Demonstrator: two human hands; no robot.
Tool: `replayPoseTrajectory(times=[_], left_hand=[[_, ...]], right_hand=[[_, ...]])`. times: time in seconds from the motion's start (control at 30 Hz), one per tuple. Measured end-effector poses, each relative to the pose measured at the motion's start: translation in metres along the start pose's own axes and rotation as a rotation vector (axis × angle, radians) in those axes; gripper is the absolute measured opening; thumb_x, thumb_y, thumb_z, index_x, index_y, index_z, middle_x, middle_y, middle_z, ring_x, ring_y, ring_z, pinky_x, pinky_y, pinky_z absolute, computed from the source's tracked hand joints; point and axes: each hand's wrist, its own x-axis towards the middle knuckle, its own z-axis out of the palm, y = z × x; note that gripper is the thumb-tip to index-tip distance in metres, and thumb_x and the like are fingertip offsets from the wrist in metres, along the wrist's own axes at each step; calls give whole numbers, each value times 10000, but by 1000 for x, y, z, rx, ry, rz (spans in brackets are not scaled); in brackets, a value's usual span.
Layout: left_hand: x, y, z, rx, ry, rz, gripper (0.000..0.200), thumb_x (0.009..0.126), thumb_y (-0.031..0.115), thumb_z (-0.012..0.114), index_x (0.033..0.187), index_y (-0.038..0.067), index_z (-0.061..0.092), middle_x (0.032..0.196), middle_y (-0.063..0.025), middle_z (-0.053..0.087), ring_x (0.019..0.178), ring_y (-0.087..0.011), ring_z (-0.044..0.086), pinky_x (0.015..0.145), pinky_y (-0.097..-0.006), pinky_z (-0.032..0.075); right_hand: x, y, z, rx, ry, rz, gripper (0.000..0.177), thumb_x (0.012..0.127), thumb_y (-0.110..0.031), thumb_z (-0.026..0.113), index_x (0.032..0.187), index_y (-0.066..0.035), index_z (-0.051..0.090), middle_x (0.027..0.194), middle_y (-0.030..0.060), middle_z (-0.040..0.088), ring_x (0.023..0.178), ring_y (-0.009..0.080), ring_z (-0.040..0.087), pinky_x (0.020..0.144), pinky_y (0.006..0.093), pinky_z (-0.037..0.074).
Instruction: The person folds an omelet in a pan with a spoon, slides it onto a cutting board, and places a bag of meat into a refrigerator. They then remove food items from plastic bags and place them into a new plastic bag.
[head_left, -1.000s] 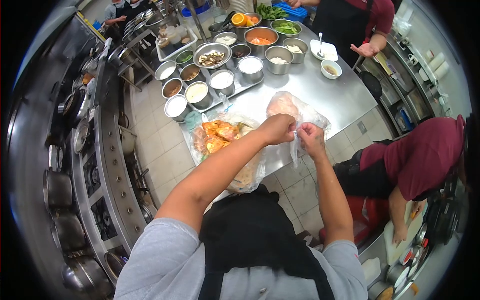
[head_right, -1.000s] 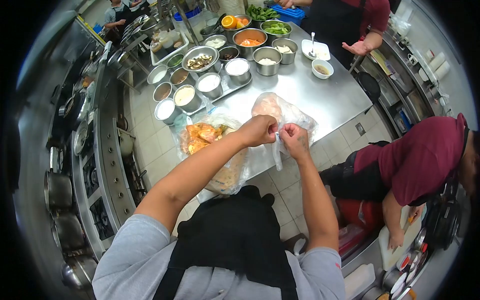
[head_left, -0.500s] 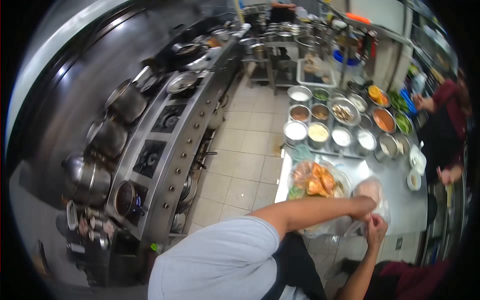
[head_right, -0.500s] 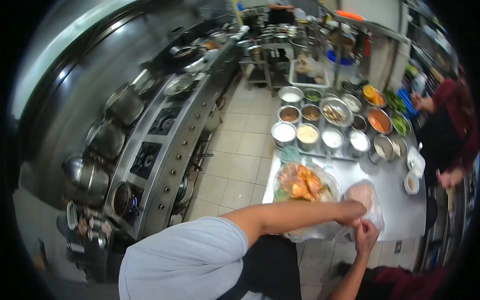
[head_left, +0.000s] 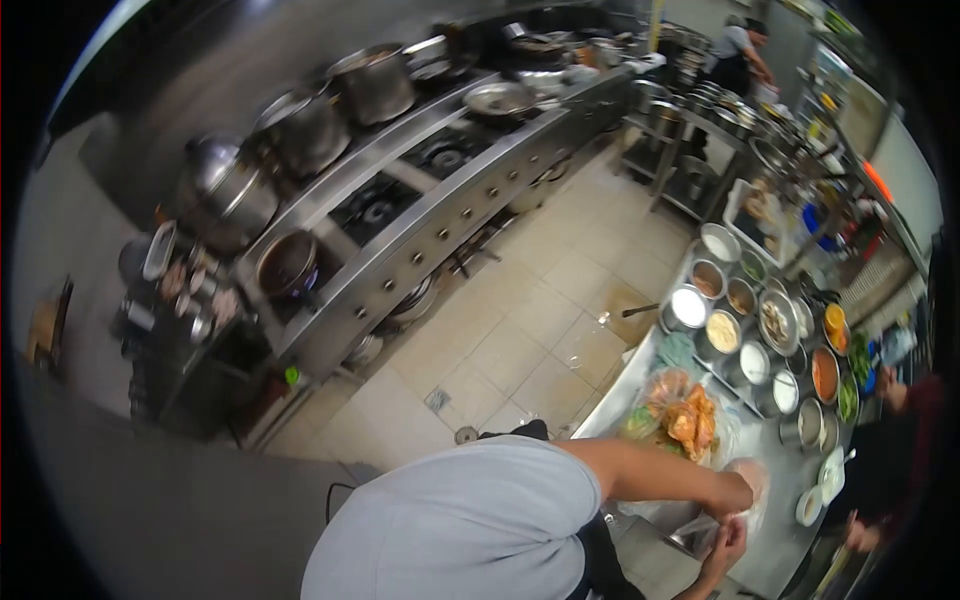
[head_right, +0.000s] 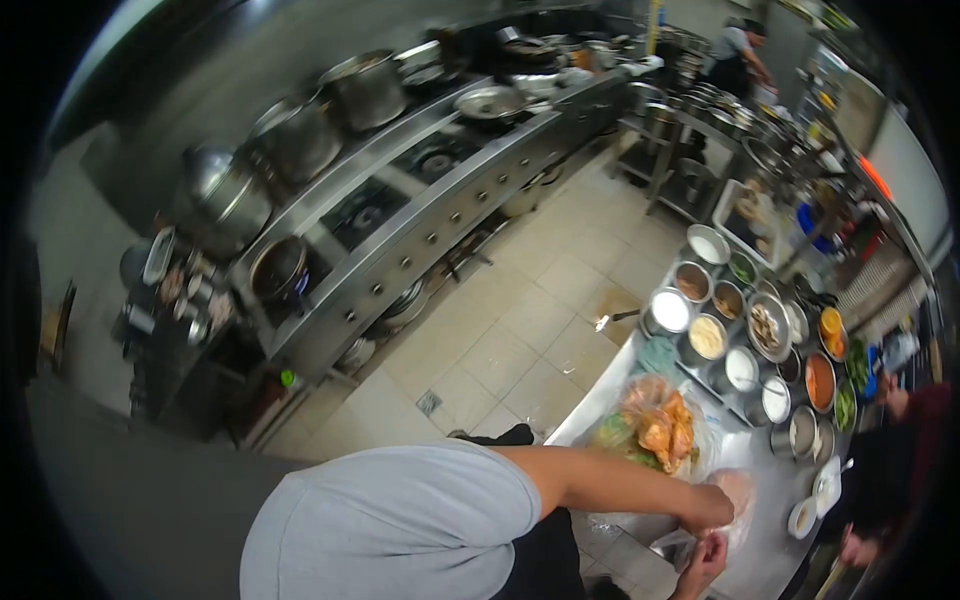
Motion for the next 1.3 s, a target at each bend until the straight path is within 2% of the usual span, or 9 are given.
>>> replayPoseTrajectory(times=[0.13, 0.17, 0.37, 0.47, 0.57, 0.73, 0.77, 0.87, 1.3], left_hand=[[0, -10, 26, -48, 94, -32, 218, 612, 193, 694, 754, 28, 689, 821, -181, 666, 799, -350, 653, 686, -447, 508], [0, -9, 29, -28, 61, -53, 220, 608, 195, 700, 761, 38, 688, 842, -173, 664, 813, -342, 651, 693, -444, 507], [-15, -15, 25, -65, 145, 138, 189, 591, 171, 710, 749, 70, 688, 856, -148, 666, 805, -327, 647, 691, -438, 506], [-19, -6, 14, 93, 43, 76, 129, 576, 131, 691, 684, 65, 673, 748, -155, 662, 708, -332, 638, 643, -434, 498], [-9, -28, 42, -109, 82, -20, 151, 567, 80, 681, 710, 67, 636, 729, -157, 653, 691, -310, 633, 652, -408, 485], [-19, 2, 10, -82, 143, -3, 122, 661, 94, 656, 750, 16, 626, 786, -212, 634, 755, -366, 623, 680, -435, 485], [-20, 4, 8, -85, 81, -24, 238, 670, 145, 705, 855, 79, 570, 889, -113, 591, 870, -313, 585, 733, -409, 475], [-18, 17, -5, 53, 104, 99, 236, 659, 146, 701, 847, 108, 563, 871, -91, 573, 853, -300, 578, 704, -388, 480], [-16, 8, -18, -49, -98, 103, 183, 697, 183, 705, 805, 78, 602, 734, -115, 611, 686, -291, 611, 614, -363, 470]], right_hand=[[-14, 17, 14, -131, 98, -123, 351, 905, -177, 590, 1171, 42, 521, 920, 65, 568, 725, 136, 518, 683, 241, 426], [-12, -7, 11, -269, 5, 81, 335, 910, -197, 569, 1145, 41, 545, 897, 94, 568, 753, 147, 522, 676, 263, 427], [-10, 3, 7, -430, 65, -108, 320, 906, -186, 516, 1102, 60, 579, 927, 173, 607, 795, 245, 571, 702, 340, 449], [-13, -10, 10, -372, 91, -134, 316, 867, -197, 578, 1063, 50, 591, 945, 131, 601, 873, 214, 558, 759, 334, 453], [-11, -18, 17, -435, 168, -131, 160, 805, -149, 534, 809, 10, 553, 708, 62, 488, 636, 180, 435, 592, 319, 389], [-25, -31, 28, -478, 403, -273, 111, 790, -104, 676, 835, -27, 611, 794, 93, 567, 742, 218, 545, 650, 348, 441], [-31, -47, 29, -375, 400, -165, 109, 795, -102, 679, 873, -39, 637, 776, 107, 587, 694, 253, 573, 636, 353, 456], [-39, -38, 27, 131, 352, 91, 178, 810, -110, 654, 969, -30, 665, 839, 97, 645, 694, 182, 592, 653, 302, 473], [-20, -55, 32, -78, 189, 162, 191, 785, -158, 649, 947, -55, 654, 731, 19, 587, 658, 118, 540, 639, 275, 462]])
